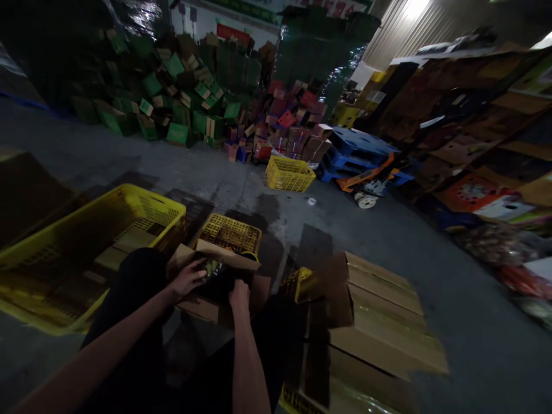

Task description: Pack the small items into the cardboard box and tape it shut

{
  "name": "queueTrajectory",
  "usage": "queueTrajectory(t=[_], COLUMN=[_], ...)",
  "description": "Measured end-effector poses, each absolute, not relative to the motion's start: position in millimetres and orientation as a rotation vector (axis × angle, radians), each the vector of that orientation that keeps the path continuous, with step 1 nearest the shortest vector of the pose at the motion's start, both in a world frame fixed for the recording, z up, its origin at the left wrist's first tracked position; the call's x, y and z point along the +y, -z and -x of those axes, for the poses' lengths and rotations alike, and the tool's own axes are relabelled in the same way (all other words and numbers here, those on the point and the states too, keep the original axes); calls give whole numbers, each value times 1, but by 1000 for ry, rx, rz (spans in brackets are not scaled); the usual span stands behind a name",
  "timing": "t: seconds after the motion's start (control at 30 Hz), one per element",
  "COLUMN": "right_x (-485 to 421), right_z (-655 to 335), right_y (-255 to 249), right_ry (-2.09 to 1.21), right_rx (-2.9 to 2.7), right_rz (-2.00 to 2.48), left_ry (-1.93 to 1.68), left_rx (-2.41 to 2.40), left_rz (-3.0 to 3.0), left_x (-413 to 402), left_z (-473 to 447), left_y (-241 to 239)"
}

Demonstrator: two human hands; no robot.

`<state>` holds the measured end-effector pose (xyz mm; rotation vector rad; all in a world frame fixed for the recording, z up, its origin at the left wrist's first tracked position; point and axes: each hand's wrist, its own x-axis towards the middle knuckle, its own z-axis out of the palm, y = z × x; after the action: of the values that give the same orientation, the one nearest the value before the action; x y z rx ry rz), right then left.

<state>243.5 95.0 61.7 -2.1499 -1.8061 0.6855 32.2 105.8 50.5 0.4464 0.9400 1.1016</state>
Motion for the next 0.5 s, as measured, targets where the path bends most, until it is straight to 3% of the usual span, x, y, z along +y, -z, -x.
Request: queueTrajectory(t=[0.27,0.5], right_x=[82,84], right_z=[-263,-267], right_y=[-109,-115], right_ry=[-459,-691], right_rx=[-1443,-900], right_rz=[1681,1380], left_ry=[-998,-921], left_rx=[840,760], left_rz=[-471,-547], left_x=[103,99], left_z=[-30,-30], left_y=[-53,-60])
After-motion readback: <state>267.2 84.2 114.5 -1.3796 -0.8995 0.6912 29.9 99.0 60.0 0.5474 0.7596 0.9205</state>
